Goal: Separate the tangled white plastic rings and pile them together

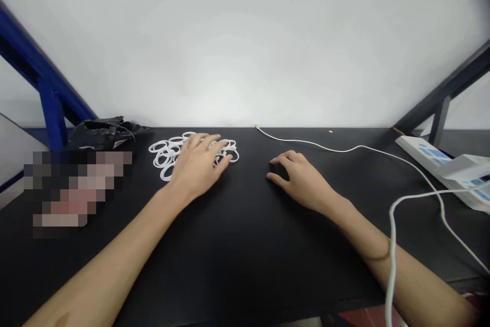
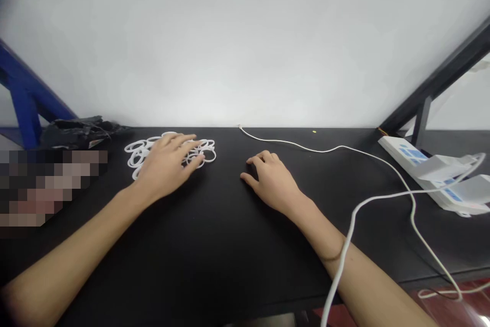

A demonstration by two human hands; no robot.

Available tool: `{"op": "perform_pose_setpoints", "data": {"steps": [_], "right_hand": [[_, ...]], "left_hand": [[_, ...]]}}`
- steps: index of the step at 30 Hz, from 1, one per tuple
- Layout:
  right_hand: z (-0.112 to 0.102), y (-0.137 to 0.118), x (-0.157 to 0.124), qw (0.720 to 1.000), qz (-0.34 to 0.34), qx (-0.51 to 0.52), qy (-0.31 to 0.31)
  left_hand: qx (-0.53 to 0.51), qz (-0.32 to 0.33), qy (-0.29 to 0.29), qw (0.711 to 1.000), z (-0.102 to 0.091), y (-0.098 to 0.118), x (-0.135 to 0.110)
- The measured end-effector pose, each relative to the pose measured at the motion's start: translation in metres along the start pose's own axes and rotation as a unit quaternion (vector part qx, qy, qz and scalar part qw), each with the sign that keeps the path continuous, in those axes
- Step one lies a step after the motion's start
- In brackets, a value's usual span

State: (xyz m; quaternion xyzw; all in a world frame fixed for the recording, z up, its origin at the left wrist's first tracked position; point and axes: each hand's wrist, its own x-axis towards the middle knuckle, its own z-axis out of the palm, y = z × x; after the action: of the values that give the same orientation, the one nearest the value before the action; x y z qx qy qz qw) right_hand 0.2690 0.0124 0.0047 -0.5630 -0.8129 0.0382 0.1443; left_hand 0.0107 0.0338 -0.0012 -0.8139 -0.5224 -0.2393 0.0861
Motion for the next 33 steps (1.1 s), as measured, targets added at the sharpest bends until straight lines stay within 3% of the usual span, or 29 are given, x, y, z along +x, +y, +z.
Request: {"op": "perform_pose_setpoints", "data": {"steps": [5, 8, 15, 24, 28, 33], "right_hand": [[0.0, 0.0, -0.001, 1.0, -0.004, 0.006, 0.007], [0.0, 0.0, -0.001, 1.0, -0.002, 0.005, 0.002], [-0.001, 0.0, -0.001, 1.0, 0.002, 0.0, -0.01], [-0.001, -0.001, 0.0, 1.0, 0.005, -0.006, -0.016], [-0.002, -0.002, 0.0, 1.0, 0.007, -0.01, -0.014], [-0.002, -0.003, -0.001, 1.0, 0.006, -0.012, -0.014]], "left_hand": [[0.063, -0.145, -0.126, 0.979, 0.006, -0.035, 0.0], [0.054, -0.156, -0.17, 0.972, 0.008, -0.038, -0.001], [0.06, -0.155, -0.199, 0.966, 0.008, -0.033, 0.002], [0.048, -0.148, -0.193, 0.969, 0.006, -0.032, -0.002], [0.069, -0.141, -0.159, 0.975, 0.004, -0.029, -0.001], [0.044, -0.042, -0.107, 0.992, 0.0, -0.013, 0.002]]}}
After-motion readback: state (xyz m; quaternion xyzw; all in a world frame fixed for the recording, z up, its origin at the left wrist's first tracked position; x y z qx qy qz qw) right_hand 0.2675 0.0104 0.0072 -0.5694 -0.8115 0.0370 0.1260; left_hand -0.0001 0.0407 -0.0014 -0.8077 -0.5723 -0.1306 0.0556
